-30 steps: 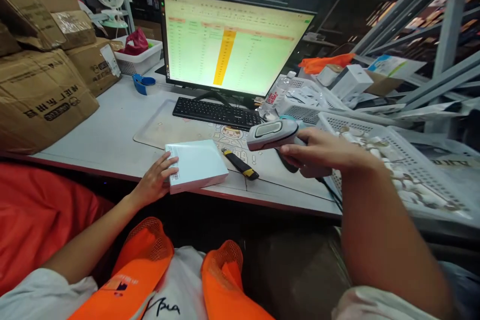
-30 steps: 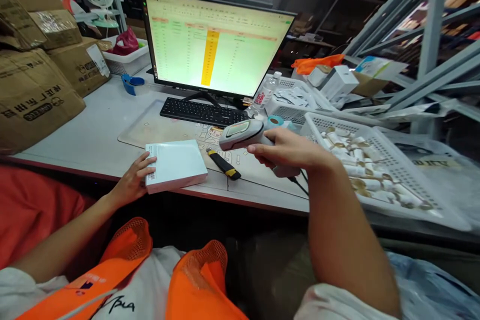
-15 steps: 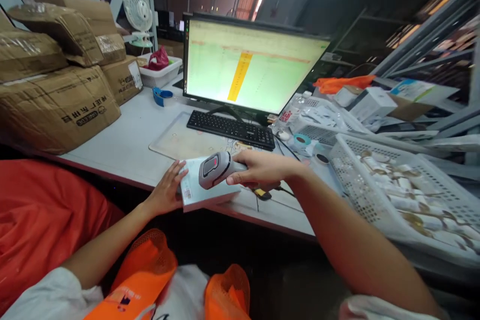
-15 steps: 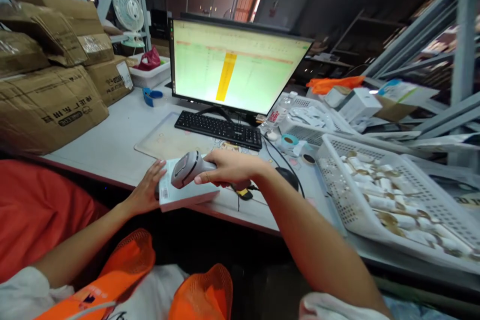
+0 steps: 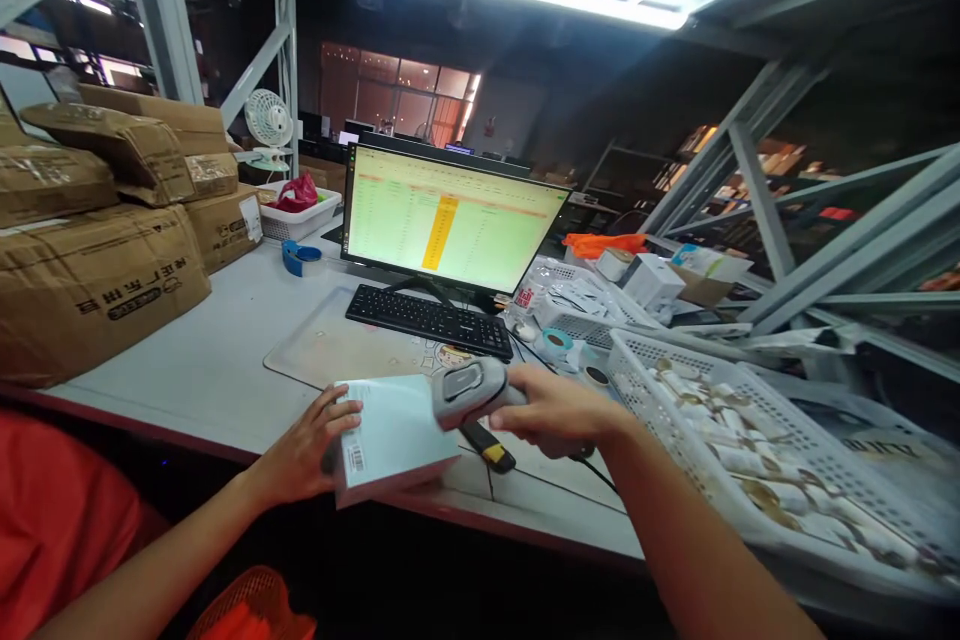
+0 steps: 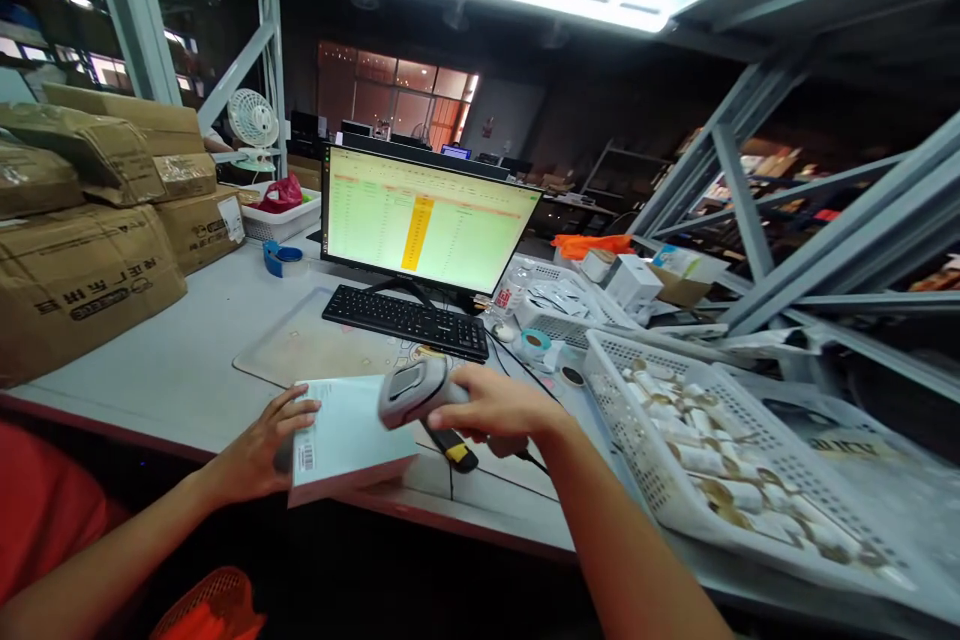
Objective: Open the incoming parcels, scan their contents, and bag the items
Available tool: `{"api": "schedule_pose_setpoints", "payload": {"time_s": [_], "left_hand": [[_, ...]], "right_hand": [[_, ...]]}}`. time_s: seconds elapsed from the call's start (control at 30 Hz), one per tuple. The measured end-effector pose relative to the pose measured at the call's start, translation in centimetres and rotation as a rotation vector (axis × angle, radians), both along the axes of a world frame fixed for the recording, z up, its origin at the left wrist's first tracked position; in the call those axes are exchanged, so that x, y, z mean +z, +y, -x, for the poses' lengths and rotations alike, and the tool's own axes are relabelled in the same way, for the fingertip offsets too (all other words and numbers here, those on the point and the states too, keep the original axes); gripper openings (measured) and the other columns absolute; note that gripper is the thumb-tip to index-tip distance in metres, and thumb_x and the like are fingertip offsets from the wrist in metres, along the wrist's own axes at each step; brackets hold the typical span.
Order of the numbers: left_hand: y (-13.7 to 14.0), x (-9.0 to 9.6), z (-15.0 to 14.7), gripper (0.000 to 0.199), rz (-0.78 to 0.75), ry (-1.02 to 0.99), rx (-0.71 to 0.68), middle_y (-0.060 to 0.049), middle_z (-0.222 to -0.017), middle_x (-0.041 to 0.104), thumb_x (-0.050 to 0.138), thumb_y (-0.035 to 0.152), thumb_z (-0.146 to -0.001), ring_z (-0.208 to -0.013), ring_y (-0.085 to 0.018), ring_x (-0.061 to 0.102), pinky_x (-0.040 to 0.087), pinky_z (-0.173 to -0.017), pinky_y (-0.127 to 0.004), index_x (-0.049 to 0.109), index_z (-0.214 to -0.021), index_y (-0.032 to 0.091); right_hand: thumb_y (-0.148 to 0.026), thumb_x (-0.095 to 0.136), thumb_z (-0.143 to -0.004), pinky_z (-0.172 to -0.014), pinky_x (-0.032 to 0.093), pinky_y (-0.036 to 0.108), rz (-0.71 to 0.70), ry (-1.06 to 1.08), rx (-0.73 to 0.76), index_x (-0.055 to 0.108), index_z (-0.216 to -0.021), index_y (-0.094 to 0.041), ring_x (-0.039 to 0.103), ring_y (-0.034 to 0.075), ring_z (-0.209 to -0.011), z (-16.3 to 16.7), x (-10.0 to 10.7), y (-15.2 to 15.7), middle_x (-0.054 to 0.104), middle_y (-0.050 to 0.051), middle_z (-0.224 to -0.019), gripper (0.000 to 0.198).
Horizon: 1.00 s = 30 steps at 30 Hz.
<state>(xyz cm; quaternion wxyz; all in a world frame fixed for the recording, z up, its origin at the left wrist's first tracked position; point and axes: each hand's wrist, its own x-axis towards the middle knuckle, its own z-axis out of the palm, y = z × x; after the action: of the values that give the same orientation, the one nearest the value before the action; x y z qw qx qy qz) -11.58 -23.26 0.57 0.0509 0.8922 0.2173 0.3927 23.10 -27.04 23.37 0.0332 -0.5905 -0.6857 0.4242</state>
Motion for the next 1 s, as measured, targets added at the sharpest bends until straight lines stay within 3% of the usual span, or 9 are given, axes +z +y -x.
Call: {"api": "schedule_pose_setpoints", "payload": {"time_s": [0.1,0.2,0.4,0.5,0.57,0.63,0.73,0.87,1.0], "left_hand": [[-0.3,0.7,-0.7,0.079,-0.055,0.023,-0.029,-0.016,-0.147,0.055,0.081,0.029,-0.083,-0.153,-0.035,0.031,0.040,-0.121,-0.061,0.037,-0.148,0.022],[-0.3,1.2,-0.8,0.077,-0.081,0.038,-0.042,-0.015,-0.144,0.057,0.080,0.030,-0.084,-0.153,-0.034,0.032,0.041,-0.122,-0.058,0.037,-0.148,0.022],[-0.2,0.8,-0.6,0.078,-0.058,0.048,-0.022,-0.015,-0.145,0.057,0.081,0.027,-0.081,-0.151,-0.035,0.035,0.042,-0.120,-0.060,0.039,-0.146,0.022],[-0.3,0.5,-0.5,0.075,-0.027,-0.003,-0.007,-0.014,-0.145,0.057,0.082,0.028,-0.080,-0.150,-0.035,0.037,0.044,-0.119,-0.057,0.043,-0.143,0.024],[-0.3,0.3,-0.2,0.075,0.064,-0.090,0.052,-0.014,-0.146,0.056,0.084,0.032,-0.078,-0.147,-0.035,0.042,0.045,-0.118,-0.056,0.044,-0.142,0.025],[-0.2,0.2,0.3,0.072,0.252,-0.207,0.190,-0.015,-0.141,0.060,0.082,0.038,-0.079,-0.136,-0.035,0.055,0.051,-0.111,-0.053,0.045,-0.139,0.024],[0.3,0.0,1.0,0.061,0.616,-0.348,0.378,-0.012,-0.121,0.070,0.071,0.049,-0.085,-0.109,-0.031,0.071,0.060,-0.091,-0.045,0.047,-0.133,0.020],[0.9,-0.2,1.0,0.070,0.827,-0.338,0.471,-0.010,-0.115,0.073,0.073,0.055,-0.080,-0.104,-0.031,0.071,0.059,-0.088,-0.044,0.045,-0.133,0.021],[1.1,-0.3,0.5,0.076,0.852,-0.295,0.512,-0.010,-0.115,0.073,0.076,0.057,-0.076,-0.102,-0.031,0.072,0.058,-0.085,-0.044,0.043,-0.136,0.023]], "right_hand": [[-0.063,0.079,-0.074,-0.040,0.032,0.020,0.080,-0.074,0.227,0.065,-0.093,-0.017,0.045,0.008,-0.047,3.4,1.3,0.6,0.055,-0.004,-0.061,0.052],[-0.067,0.077,-0.075,-0.044,0.033,0.019,0.048,-0.106,0.406,0.066,-0.087,-0.016,0.047,0.008,-0.049,5.6,1.4,1.7,0.056,-0.004,-0.061,0.054],[-0.062,0.075,-0.081,-0.044,0.032,0.019,0.057,-0.132,0.412,0.066,-0.087,-0.015,0.048,0.009,-0.048,5.6,1.6,2.0,0.054,-0.004,-0.058,0.048],[-0.062,0.074,-0.082,-0.044,0.034,0.020,0.046,-0.085,0.291,0.067,-0.094,-0.017,0.049,0.010,-0.049,3.9,0.6,1.9,0.056,-0.003,-0.061,0.047],[-0.061,0.069,-0.086,-0.046,0.036,0.022,-0.105,-0.058,0.152,0.068,-0.104,-0.018,0.053,0.012,-0.054,2.0,-1.3,2.4,0.061,-0.001,-0.069,0.047],[-0.056,0.061,-0.093,-0.055,0.043,0.025,-0.323,-0.127,-0.039,0.068,-0.108,-0.017,0.062,0.017,-0.067,-0.3,-4.2,3.4,0.068,0.004,-0.082,0.043],[-0.045,0.049,-0.101,-0.078,0.050,0.032,-0.529,-0.469,-0.391,0.066,-0.114,-0.012,0.068,0.027,-0.097,-3.5,-9.6,4.7,0.072,0.014,-0.105,0.039],[-0.029,0.045,-0.101,-0.090,0.049,0.039,-0.490,-0.710,-0.625,0.052,-0.139,-0.003,0.066,0.034,-0.113,-5.5,-15.0,4.6,0.067,0.026,-0.124,0.046],[-0.031,0.053,-0.097,-0.094,0.050,0.043,-0.452,-0.756,-0.636,0.063,-0.129,-0.002,0.065,0.038,-0.117,-6.2,-15.0,5.2,0.068,0.028,-0.120,0.045]]}}
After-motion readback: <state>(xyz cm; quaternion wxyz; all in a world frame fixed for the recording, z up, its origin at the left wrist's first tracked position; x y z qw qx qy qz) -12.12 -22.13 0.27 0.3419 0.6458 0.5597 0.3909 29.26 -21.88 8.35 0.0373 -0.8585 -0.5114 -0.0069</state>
